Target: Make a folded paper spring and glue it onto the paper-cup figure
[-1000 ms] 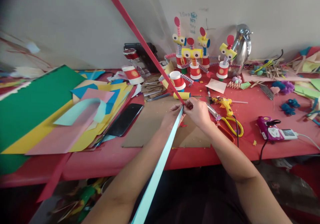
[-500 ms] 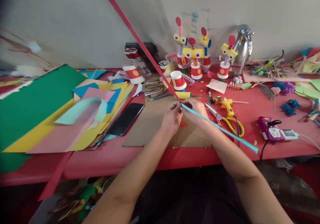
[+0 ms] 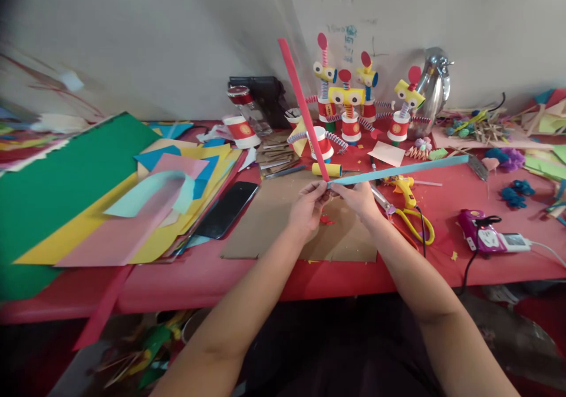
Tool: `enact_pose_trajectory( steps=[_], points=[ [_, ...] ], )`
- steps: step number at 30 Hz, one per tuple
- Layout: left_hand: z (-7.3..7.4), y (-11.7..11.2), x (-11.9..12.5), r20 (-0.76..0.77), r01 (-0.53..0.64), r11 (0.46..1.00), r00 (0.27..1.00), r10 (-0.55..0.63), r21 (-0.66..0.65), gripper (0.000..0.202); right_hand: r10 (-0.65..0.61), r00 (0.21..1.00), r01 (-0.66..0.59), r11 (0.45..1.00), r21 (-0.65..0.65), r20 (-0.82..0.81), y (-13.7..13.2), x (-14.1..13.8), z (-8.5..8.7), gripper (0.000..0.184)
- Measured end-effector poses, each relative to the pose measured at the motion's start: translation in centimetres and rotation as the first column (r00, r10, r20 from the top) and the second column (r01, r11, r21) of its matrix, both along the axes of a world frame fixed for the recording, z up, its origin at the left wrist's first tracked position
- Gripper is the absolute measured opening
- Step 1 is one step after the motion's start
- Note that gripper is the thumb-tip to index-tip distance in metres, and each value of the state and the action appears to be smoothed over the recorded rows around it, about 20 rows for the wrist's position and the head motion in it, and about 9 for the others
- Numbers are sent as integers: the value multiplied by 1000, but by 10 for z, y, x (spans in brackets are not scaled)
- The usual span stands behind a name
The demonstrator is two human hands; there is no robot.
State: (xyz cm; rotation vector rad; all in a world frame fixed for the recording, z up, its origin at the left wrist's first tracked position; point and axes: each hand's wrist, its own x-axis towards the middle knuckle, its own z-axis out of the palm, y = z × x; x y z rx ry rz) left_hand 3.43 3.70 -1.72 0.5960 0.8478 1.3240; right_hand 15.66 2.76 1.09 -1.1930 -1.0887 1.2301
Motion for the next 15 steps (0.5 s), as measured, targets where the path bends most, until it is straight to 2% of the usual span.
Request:
enact_pose_trajectory(
  steps=[4,7,10,15],
  points=[
    [3,0,-2,-41,30,999,999,-29,14,12,-3,1000,3,1000,10,-13,1,0,2,16],
    [4,0,-4,-49,21,999,999,-19,33,11,-3,998,-1,999,-52,-60,1,1,2,19],
    [4,1,-3,-29,13,1000,1000,-13,20,12,14,995,-24,995,-92,-100,2,1,2,24],
    [4,2,-2,17,1,1000,1000,-1,-4,13,28,994,-36,997,-71,-108,4,1,1,26]
  ],
)
